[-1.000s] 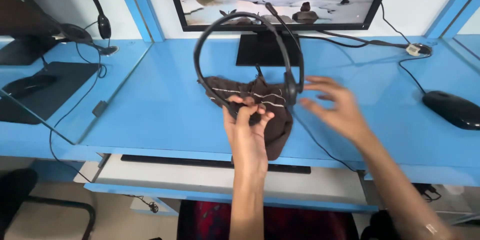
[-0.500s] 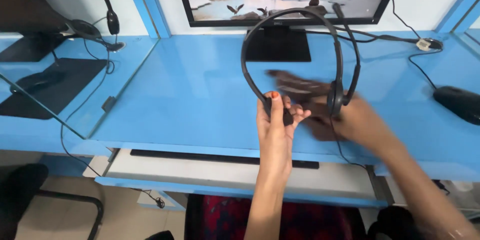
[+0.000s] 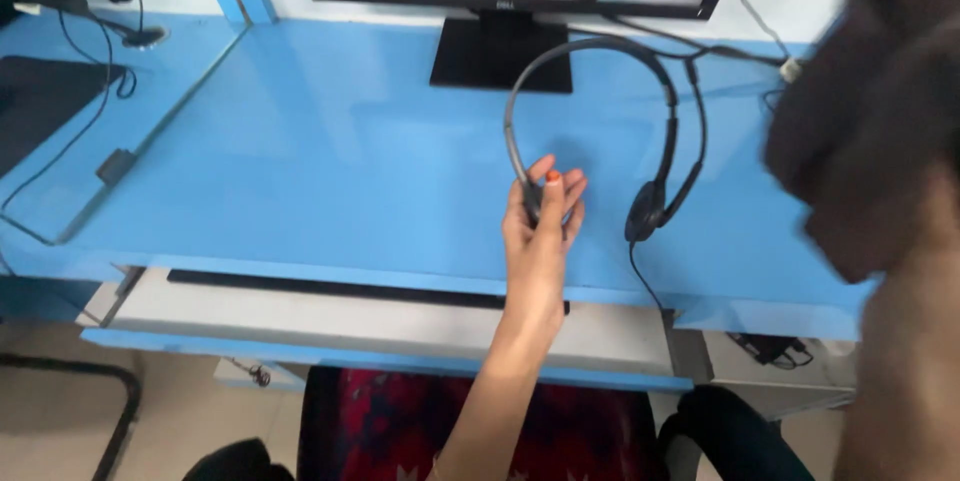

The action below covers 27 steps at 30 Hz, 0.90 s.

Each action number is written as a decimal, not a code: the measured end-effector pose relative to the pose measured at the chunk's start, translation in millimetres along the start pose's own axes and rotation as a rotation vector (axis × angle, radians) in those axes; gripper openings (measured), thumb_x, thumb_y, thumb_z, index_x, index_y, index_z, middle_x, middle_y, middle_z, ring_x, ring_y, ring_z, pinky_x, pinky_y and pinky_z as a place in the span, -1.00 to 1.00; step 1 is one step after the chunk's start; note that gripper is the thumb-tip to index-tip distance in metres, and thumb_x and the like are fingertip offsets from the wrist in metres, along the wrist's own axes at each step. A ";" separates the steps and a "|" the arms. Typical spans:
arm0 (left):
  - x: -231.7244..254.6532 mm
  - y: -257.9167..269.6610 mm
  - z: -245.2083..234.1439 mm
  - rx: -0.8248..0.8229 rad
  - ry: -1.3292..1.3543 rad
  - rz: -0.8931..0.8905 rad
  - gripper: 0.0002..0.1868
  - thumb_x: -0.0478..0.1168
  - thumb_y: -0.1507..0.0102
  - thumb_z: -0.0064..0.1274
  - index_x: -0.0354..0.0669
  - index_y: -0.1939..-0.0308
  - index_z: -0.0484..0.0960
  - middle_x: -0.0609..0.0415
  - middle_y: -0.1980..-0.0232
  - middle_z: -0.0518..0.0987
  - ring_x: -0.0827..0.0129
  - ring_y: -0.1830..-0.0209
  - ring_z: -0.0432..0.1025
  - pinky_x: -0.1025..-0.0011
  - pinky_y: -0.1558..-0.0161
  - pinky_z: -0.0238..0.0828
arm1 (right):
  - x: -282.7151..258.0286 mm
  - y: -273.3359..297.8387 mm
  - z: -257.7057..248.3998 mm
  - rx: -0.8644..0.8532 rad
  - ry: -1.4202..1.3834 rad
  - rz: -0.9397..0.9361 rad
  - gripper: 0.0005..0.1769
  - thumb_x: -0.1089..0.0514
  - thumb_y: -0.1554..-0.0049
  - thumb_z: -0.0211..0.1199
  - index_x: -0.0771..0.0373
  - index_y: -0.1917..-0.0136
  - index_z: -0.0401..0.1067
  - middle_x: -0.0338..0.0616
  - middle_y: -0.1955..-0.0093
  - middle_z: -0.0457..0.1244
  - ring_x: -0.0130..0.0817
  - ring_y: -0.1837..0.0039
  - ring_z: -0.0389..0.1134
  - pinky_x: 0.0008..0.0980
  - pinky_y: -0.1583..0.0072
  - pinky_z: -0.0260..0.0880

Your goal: Cleaning a computer monitor, desk surface, headset, and mouse with a brown cloth.

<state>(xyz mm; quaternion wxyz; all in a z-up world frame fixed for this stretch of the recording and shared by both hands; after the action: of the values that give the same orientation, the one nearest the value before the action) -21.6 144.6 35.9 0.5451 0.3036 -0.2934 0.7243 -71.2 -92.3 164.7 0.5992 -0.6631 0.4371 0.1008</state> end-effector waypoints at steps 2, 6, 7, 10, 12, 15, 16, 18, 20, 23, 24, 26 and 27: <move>-1.9 5.2 2.9 0.006 -0.017 0.004 -0.49 0.01 -0.39 -0.08 -0.21 -0.32 0.37 -0.11 -0.20 0.53 0.23 -0.31 0.44 0.26 -0.33 0.38 | -17.9 6.7 40.1 0.019 -0.080 -0.038 -0.57 0.29 -0.25 0.23 0.29 -0.37 0.30 -0.03 -0.40 0.25 -0.22 -0.45 0.33 -0.25 -0.46 0.40; -5.0 14.2 16.1 0.001 -0.012 0.018 -0.47 0.04 -0.39 -0.11 -0.15 -0.36 0.35 -0.02 -0.23 0.52 0.27 -0.31 0.40 0.29 -0.30 0.37 | -2.6 21.7 99.1 -0.189 -0.091 -0.224 -0.48 0.38 -0.13 0.38 0.32 -0.34 0.36 0.06 -0.49 0.22 -0.12 -0.45 0.35 -0.18 -0.45 0.43; -12.6 18.1 18.9 0.004 -0.013 0.016 -0.47 0.04 -0.39 -0.11 -0.15 -0.36 0.35 -0.02 -0.23 0.52 0.27 -0.31 0.40 0.29 -0.30 0.37 | -0.1 23.6 107.6 -0.191 -0.092 -0.221 -0.48 0.38 -0.13 0.38 0.32 -0.34 0.36 0.06 -0.49 0.22 -0.12 -0.45 0.35 -0.18 -0.45 0.43; -21.3 29.7 29.1 -0.062 -0.003 0.092 -0.51 -0.03 -0.47 -0.13 -0.22 -0.40 0.33 -0.01 -0.27 0.43 0.30 -0.32 0.34 0.32 -0.30 0.31 | 7.6 27.4 128.3 -0.249 -0.060 -0.213 -0.54 0.33 -0.11 0.39 0.29 -0.28 0.42 0.13 -0.48 0.20 -0.05 -0.46 0.30 -0.21 -0.37 0.43; -14.7 38.4 39.8 -0.132 -0.073 0.086 -0.48 -0.11 -0.44 -0.13 -0.21 -0.44 0.24 -0.01 -0.32 0.41 0.33 -0.32 0.33 0.33 -0.28 0.31 | 15.2 24.7 130.2 -0.293 -0.193 -0.081 -0.53 0.24 -0.28 0.26 0.33 -0.44 0.37 0.08 -0.48 0.25 -0.16 -0.48 0.29 -0.28 -0.46 0.27; -53.3 33.3 30.6 -0.190 -0.062 0.144 -0.39 -0.12 -0.47 -0.17 -0.31 -0.54 0.15 -0.15 -0.46 0.34 0.21 -0.48 0.25 0.29 -0.44 0.18 | 25.3 20.9 128.7 -0.263 -0.368 0.184 -0.53 0.11 -0.28 0.24 0.30 -0.41 0.37 -0.05 -0.28 0.35 -0.38 -0.29 0.36 -0.45 -0.31 0.36; -53.1 33.9 30.4 -0.190 -0.061 0.139 -0.39 -0.12 -0.47 -0.17 -0.31 -0.54 0.15 -0.15 -0.46 0.34 0.21 -0.48 0.25 0.29 -0.44 0.18 | 27.7 23.8 130.4 -0.262 -0.364 0.188 -0.53 0.11 -0.28 0.24 0.30 -0.41 0.37 -0.05 -0.28 0.35 -0.38 -0.29 0.36 -0.45 -0.31 0.36; -50.5 33.4 29.6 -0.146 -0.298 0.175 -0.29 -0.20 -0.46 -0.28 -0.27 -0.64 -0.18 -0.17 -0.71 0.03 0.16 -0.74 -0.10 0.25 -0.64 -0.19 | 37.8 29.7 136.1 -0.259 -0.435 0.425 -0.65 0.13 -0.24 0.25 0.40 -0.22 0.48 -0.12 -0.06 0.41 -0.45 -0.07 0.40 -0.46 -0.13 0.42; -9.8 37.3 41.2 -0.143 -0.313 0.136 -0.25 -0.18 -0.45 -0.24 -0.20 -0.63 -0.24 -0.10 -0.72 -0.16 0.18 -0.73 -0.26 0.22 -0.60 -0.25 | 34.1 36.5 138.6 -0.235 -0.485 0.390 -0.66 0.14 -0.27 0.24 0.43 -0.22 0.47 -0.14 -0.06 0.40 -0.49 -0.07 0.39 -0.47 -0.13 0.41; 4.3 38.2 39.7 -0.158 -0.345 0.190 -0.19 -0.19 -0.42 -0.22 -0.16 -0.65 -0.28 -0.08 -0.75 -0.35 0.13 -0.74 -0.43 0.15 -0.60 -0.35 | 18.0 39.8 137.7 -0.217 -0.526 0.346 -0.67 0.14 -0.31 0.22 0.44 -0.22 0.47 -0.17 -0.03 0.39 -0.53 -0.02 0.37 -0.48 -0.07 0.40; 2.1 38.4 37.7 -0.176 -0.355 0.282 -0.17 -0.23 -0.40 -0.24 -0.20 -0.69 -0.26 -0.12 -0.77 -0.35 0.07 -0.77 -0.43 0.11 -0.63 -0.39 | 11.1 39.4 135.5 -0.224 -0.510 0.335 -0.67 0.13 -0.31 0.20 0.43 -0.21 0.48 -0.18 0.02 0.40 -0.53 0.03 0.38 -0.48 -0.02 0.41; -5.4 33.2 32.1 -0.152 -0.352 0.354 -0.22 -0.18 -0.44 -0.20 -0.24 -0.67 -0.19 -0.15 -0.75 -0.27 0.07 -0.77 -0.31 0.12 -0.64 -0.27 | 10.5 39.4 134.1 -0.202 -0.425 0.293 -0.70 0.14 -0.30 0.23 0.43 -0.18 0.50 -0.18 0.06 0.40 -0.54 0.07 0.37 -0.48 0.02 0.40; -7.7 30.6 29.2 -0.127 -0.348 0.426 -0.26 -0.13 -0.49 -0.16 -0.28 -0.65 -0.12 -0.19 -0.74 -0.18 0.06 -0.76 -0.18 0.12 -0.65 -0.16 | 9.5 38.6 133.1 -0.180 -0.340 0.251 -0.73 0.16 -0.30 0.25 0.43 -0.15 0.51 -0.17 0.10 0.40 -0.55 0.10 0.37 -0.47 0.05 0.40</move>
<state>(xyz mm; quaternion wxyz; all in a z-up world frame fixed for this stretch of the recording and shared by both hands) -46.0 110.7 45.9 0.3401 0.3199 -0.4846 0.7397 -40.7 24.7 96.4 0.5855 -0.6279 0.3981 0.3232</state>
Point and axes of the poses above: each hand's wrist, its own y-axis away from the middle knuckle, its own z-axis out of the palm, x = y × z, the point moved 3 cm from there along -y, towards the middle knuckle
